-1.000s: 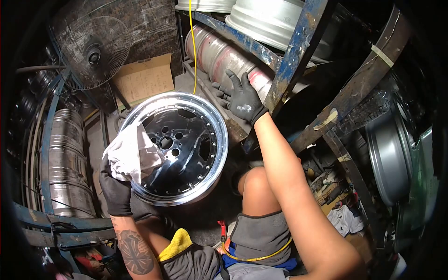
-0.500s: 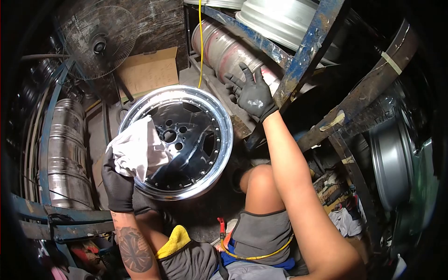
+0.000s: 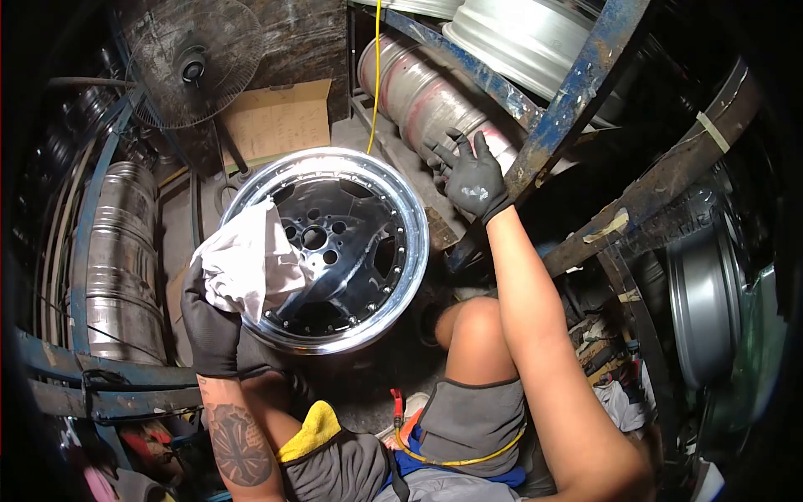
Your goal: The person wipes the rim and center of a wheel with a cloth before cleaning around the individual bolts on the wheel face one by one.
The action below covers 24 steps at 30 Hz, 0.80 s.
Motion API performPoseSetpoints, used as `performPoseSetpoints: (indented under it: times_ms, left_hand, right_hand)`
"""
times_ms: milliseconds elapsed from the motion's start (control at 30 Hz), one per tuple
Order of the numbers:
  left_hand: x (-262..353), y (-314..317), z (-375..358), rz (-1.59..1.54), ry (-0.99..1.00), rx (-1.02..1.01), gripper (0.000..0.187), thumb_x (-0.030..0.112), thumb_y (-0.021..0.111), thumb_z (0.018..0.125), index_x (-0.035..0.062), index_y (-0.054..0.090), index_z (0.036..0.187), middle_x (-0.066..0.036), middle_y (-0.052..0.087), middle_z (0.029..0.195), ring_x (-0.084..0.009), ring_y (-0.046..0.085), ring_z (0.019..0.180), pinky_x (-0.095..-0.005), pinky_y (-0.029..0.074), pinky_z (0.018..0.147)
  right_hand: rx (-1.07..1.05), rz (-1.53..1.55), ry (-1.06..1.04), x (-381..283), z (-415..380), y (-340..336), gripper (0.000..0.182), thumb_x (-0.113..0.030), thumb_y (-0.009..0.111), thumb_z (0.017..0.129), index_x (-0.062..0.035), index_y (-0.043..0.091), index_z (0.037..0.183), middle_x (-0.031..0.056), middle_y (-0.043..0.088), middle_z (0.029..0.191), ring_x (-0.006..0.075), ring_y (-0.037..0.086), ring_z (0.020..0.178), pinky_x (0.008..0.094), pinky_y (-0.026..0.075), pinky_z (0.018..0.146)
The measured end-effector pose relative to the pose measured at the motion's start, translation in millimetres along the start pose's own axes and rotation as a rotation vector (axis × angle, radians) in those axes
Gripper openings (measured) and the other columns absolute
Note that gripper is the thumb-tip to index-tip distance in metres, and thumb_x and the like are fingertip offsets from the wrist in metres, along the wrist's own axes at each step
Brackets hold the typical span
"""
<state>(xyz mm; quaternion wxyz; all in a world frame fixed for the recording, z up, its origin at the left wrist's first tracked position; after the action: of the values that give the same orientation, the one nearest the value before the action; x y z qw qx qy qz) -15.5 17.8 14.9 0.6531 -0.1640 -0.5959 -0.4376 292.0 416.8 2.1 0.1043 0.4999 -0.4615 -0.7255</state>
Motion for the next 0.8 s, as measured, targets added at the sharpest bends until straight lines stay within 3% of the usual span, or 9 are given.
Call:
performPoseSetpoints:
  times_ms: [67, 167, 300, 367, 467, 667, 767, 800]
  left_hand:
    - [3.8, 2.0, -2.9, 0.248, 0.117, -0.019, 0.058, -0.005, 0.068, 0.091, 0.0021, 0.049, 0.145, -0.012, 0.057, 0.142, -0.0207, 0.057, 0.129, -0.0360, 0.049, 0.110]
    - [-2.4, -4.7, -1.4, 0.018, 0.030, 0.048, 0.038, 0.017, 0.050, 0.107, -0.0014, 0.054, 0.140, -0.011, 0.061, 0.138, -0.0198, 0.060, 0.126, -0.0364, 0.049, 0.110]
    - [4.2, -0.1, 1.1, -0.382, -0.094, -0.015, 0.040, 0.023, 0.047, 0.109, -0.0006, 0.055, 0.140, -0.012, 0.062, 0.139, -0.0204, 0.060, 0.127, -0.0381, 0.048, 0.111]
    - [3.1, -0.4, 0.8, -0.507, -0.148, -0.017, 0.041, 0.025, 0.044, 0.110, -0.0003, 0.055, 0.141, -0.012, 0.062, 0.140, -0.0210, 0.060, 0.128, -0.0390, 0.048, 0.112]
    - [6.5, -1.6, -1.7, -0.491, -0.180, 0.029, 0.038, 0.008, 0.047, 0.107, 0.0029, 0.050, 0.144, -0.011, 0.057, 0.143, -0.0217, 0.058, 0.129, -0.0371, 0.051, 0.109]
    - [5.6, -10.5, -0.7, -0.456, -0.179, 0.097, 0.037, 0.012, 0.047, 0.107, 0.0049, 0.052, 0.143, -0.011, 0.058, 0.142, -0.0224, 0.060, 0.127, -0.0387, 0.053, 0.107]
    - [4.8, -14.7, -4.5, -0.121, -0.010, 0.067, 0.037, 0.011, 0.050, 0.106, 0.0047, 0.052, 0.143, -0.011, 0.058, 0.142, -0.0220, 0.060, 0.127, -0.0381, 0.054, 0.106]
    - [5.3, -14.4, -4.1, -0.227, -0.061, 0.077, 0.038, 0.009, 0.050, 0.105, 0.0045, 0.052, 0.143, -0.011, 0.058, 0.142, -0.0218, 0.060, 0.126, -0.0374, 0.054, 0.106]
  right_hand:
    - [0.021, -0.001, -0.003, 1.3, -0.5, 1.4, 0.052, -0.066, 0.044, 0.102, -0.0246, 0.060, 0.130, 0.0172, 0.053, 0.151, 0.0269, 0.057, 0.106, 0.0400, 0.044, 0.086]
    - [0.008, 0.010, 0.006, 2.5, -1.2, 2.4, 0.051, -0.064, 0.042, 0.104, -0.0214, 0.060, 0.125, 0.0173, 0.051, 0.153, 0.0265, 0.056, 0.107, 0.0398, 0.043, 0.087]
    - [-0.048, -0.062, -0.046, -1.0, -1.8, 4.6, 0.048, -0.060, 0.037, 0.106, -0.0198, 0.058, 0.121, 0.0172, 0.047, 0.157, 0.0276, 0.056, 0.110, 0.0409, 0.041, 0.091]
    - [-0.067, -0.024, -0.042, -1.8, -0.8, -2.4, 0.046, -0.058, 0.041, 0.105, -0.0194, 0.061, 0.120, 0.0163, 0.045, 0.159, 0.0316, 0.055, 0.115, 0.0402, 0.042, 0.092]
    - [-0.032, 0.064, -0.022, -1.8, -3.0, -19.4, 0.044, -0.056, 0.040, 0.106, -0.0188, 0.061, 0.116, 0.0165, 0.042, 0.161, 0.0312, 0.054, 0.113, 0.0416, 0.040, 0.094]
    - [0.022, -0.008, -0.108, -5.6, 1.2, -37.6, 0.039, -0.053, 0.044, 0.106, -0.0195, 0.065, 0.110, 0.0139, 0.050, 0.153, 0.0324, 0.060, 0.107, 0.0491, 0.046, 0.090]
    - [0.025, 0.064, -0.084, -7.7, 4.8, -42.5, 0.037, -0.052, 0.047, 0.105, -0.0198, 0.065, 0.109, 0.0099, 0.049, 0.152, 0.0335, 0.060, 0.106, 0.0526, 0.046, 0.090]
    - [0.023, 0.076, -0.081, -8.2, 5.9, -43.2, 0.036, -0.051, 0.048, 0.104, -0.0201, 0.065, 0.110, 0.0087, 0.048, 0.152, 0.0342, 0.060, 0.106, 0.0547, 0.047, 0.091]
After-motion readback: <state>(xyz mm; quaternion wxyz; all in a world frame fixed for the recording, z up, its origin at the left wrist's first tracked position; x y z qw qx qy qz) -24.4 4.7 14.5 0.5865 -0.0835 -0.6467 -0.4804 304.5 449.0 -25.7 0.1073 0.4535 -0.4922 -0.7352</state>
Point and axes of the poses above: each hand's wrist, its own z-axis towards the middle knuckle, its own y-axis out of the palm, x = y × z, the point moved 4 cm from there along z, towards the middle knuckle
